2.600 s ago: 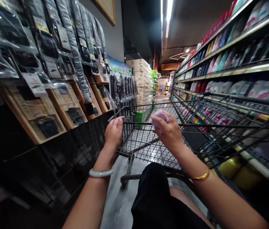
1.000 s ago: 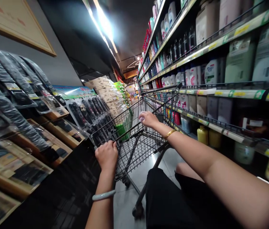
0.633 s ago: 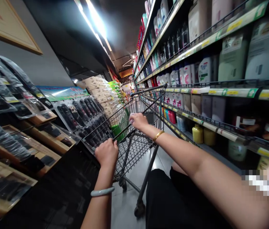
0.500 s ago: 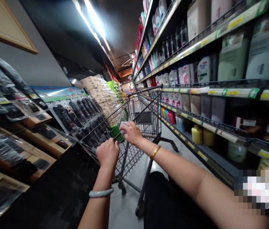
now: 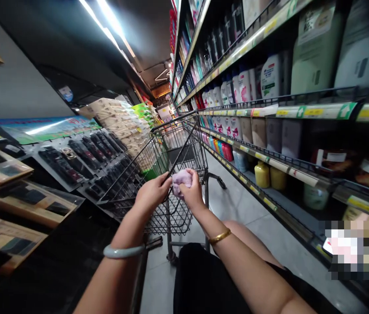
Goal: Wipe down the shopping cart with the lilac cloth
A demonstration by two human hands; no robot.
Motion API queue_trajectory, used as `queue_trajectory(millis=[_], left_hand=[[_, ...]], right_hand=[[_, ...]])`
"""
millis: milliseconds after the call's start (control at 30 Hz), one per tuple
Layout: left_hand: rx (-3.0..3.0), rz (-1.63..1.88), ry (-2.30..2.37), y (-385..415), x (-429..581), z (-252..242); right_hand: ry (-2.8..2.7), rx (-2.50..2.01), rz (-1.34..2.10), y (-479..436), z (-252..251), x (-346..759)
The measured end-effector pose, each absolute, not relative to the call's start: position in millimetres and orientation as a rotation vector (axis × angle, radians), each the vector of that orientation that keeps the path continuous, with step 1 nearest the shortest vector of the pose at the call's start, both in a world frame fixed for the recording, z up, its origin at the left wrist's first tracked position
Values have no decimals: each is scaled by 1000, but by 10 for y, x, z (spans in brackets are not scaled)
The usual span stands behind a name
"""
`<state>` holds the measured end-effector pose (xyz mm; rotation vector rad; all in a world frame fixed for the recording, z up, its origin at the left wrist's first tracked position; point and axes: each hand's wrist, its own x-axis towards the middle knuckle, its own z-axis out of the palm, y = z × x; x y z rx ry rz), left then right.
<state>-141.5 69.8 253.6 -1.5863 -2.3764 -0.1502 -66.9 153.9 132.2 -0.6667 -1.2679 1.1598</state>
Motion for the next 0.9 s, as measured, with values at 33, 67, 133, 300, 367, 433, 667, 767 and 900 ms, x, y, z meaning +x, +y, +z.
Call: queue_trajectory(millis=[33,67,133,300,367,433,667,767,900], left_hand=[[-1629,-148,-2390,701,-1472,2585],[-1642,-140,-2406,698,-1529,2616],[-1568,-101,-2426,688,-1610,2614],[-1371,-86,-2380,758,-1493,2356],[-1297,-131,-2335,818,-1376,2248],[-1225,-191,-2279,873,-1269,2165],[-1207,-299,-2105,945,-937,2035],[-1239,-295,-2066,946,-785,2020],[-1263,-284,-2051,930,-660,2007]], right_hand=[[-1283,-605,1147,1520,1382,-594],[-1313,-548,1115,1514,1417,-526],[-1416,-520,1025,1553,1373,-411],[-1493,-841,1082,1802,789,-209],[-1462,-881,1096,1849,682,-139],[-1452,-854,1070,1840,764,-65],[-1370,-581,847,1747,1215,162],[-1295,-718,1019,1880,970,183],[-1259,-764,1125,2099,633,222]])
